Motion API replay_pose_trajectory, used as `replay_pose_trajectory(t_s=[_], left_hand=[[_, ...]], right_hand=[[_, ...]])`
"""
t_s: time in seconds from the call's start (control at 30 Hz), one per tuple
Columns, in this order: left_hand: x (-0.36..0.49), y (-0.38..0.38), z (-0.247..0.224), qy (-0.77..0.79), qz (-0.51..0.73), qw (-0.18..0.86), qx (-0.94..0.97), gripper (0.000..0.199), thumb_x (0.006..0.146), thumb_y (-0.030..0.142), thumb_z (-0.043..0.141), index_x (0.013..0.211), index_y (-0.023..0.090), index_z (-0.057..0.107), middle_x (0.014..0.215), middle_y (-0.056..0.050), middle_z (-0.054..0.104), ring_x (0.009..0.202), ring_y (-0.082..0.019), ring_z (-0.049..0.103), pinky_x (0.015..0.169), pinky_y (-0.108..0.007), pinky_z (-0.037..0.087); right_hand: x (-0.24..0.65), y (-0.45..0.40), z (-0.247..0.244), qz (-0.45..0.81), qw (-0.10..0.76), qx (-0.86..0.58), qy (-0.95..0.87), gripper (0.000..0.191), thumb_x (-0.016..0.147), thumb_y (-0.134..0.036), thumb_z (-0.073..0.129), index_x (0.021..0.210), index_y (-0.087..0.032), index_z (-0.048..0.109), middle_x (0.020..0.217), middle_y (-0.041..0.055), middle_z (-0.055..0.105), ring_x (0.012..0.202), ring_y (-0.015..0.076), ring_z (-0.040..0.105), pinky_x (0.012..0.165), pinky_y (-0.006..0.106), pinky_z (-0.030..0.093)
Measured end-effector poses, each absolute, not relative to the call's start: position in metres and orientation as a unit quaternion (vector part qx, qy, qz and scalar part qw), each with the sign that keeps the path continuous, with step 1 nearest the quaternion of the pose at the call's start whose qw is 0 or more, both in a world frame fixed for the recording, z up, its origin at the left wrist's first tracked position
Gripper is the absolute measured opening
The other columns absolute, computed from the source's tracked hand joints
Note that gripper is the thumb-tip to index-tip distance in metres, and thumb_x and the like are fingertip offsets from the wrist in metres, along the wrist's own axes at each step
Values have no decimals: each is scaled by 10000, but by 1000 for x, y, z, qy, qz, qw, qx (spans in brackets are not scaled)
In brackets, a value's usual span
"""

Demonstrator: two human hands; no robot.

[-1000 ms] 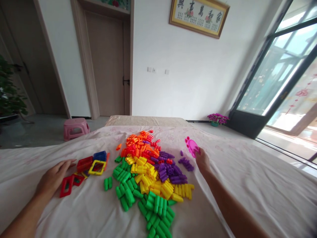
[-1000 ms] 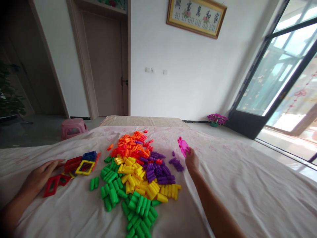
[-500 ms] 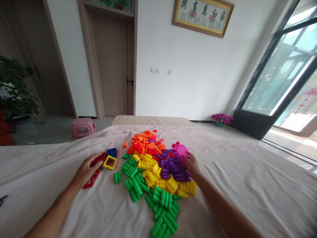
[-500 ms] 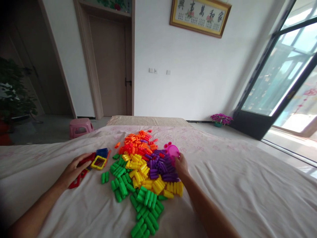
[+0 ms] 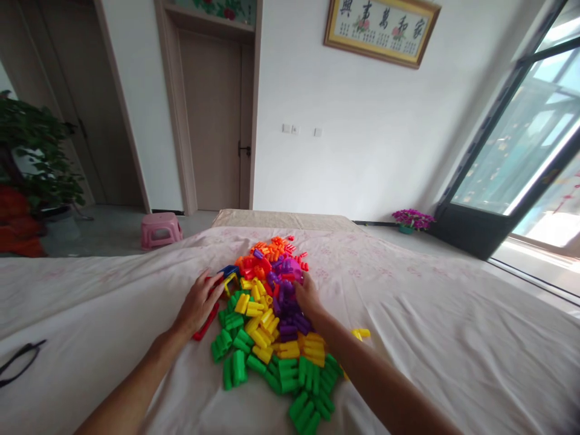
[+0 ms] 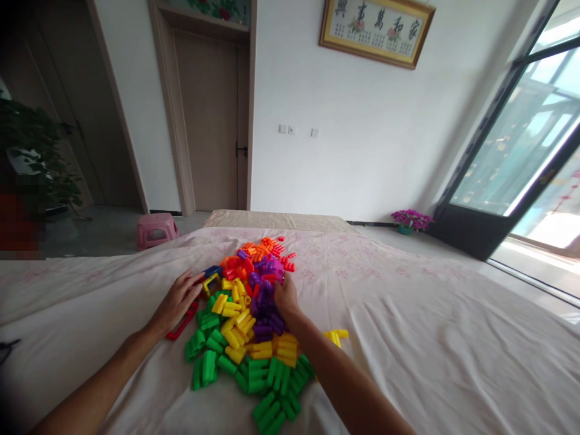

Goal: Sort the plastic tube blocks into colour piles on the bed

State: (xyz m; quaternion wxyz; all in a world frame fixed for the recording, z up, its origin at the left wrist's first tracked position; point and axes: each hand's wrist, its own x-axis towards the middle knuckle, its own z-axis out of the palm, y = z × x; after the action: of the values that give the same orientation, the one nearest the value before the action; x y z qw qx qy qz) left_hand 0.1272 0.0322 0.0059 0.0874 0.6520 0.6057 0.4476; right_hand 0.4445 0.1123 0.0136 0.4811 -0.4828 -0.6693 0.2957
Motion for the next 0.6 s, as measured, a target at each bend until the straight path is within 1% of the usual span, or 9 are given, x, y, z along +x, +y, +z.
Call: replay_pose_trajectory(t_s=[0.1,0.23,0.3,0.37,0.43,0.5,0.53,0.6], left_hand=[[132,32,11,603,450,92,653,510,948,492,393,1309,197,599,1485,-130,442,1429,-273,351,1202,-457,266],[131,34,14,630,475,87,608,542,954,499,360,1294,146,590,1439,-162,492,1398,-277,401,1197,-453,284],[127,33,18,644,492,65,582,548,962,491,337,1298,129,575,1398,-173,531,1361,-281,448,1179,-468,316],[124,29,25,652,498,23,572,534,969,473,333,1314,128,552,1371,-177,555,1328,-286,483,1152,-488,354],[128,20,36,648,485,-35,586,500,971,439,357,1343,147,522,1374,-173,555,1326,-292,486,1128,-506,379],[141,4,49,627,458,-99,622,483,965,397,406,1385,170,482,1411,-170,527,1356,-300,455,1124,-522,375],[152,-6,56,610,442,-131,645,494,956,376,441,1409,180,460,1441,-168,502,1382,-306,422,1139,-535,347],[180,-31,69,558,399,-165,708,533,935,338,497,1445,201,431,1503,-157,440,1425,-312,357,1171,-546,285]], right_hand=[[413,107,20,269,499,-508,-648,319,793,-223,488,1091,-203,600,996,76,699,915,233,634,844,381,510],[365,93,31,272,504,-457,-681,370,813,-182,477,1163,-246,576,1039,78,683,966,235,616,879,388,490],[345,86,40,279,500,-428,-700,391,824,-174,468,1195,-251,564,1054,75,677,985,234,612,884,385,489],[333,82,51,284,502,-401,-711,391,833,-175,458,1205,-232,561,1070,73,671,998,231,611,883,382,491],[335,82,63,289,512,-389,-710,378,829,-180,454,1188,-206,570,1056,69,670,967,223,615,863,375,498],[355,86,75,291,526,-398,-693,355,818,-202,468,1152,-193,587,1005,62,674,899,212,618,818,362,507],[371,87,79,290,535,-412,-678,342,817,-224,477,1137,-188,595,972,61,676,860,208,617,785,354,511],[414,88,87,280,550,-450,-645,358,804,-282,521,1137,-180,603,969,70,680,853,213,621,755,347,509]])
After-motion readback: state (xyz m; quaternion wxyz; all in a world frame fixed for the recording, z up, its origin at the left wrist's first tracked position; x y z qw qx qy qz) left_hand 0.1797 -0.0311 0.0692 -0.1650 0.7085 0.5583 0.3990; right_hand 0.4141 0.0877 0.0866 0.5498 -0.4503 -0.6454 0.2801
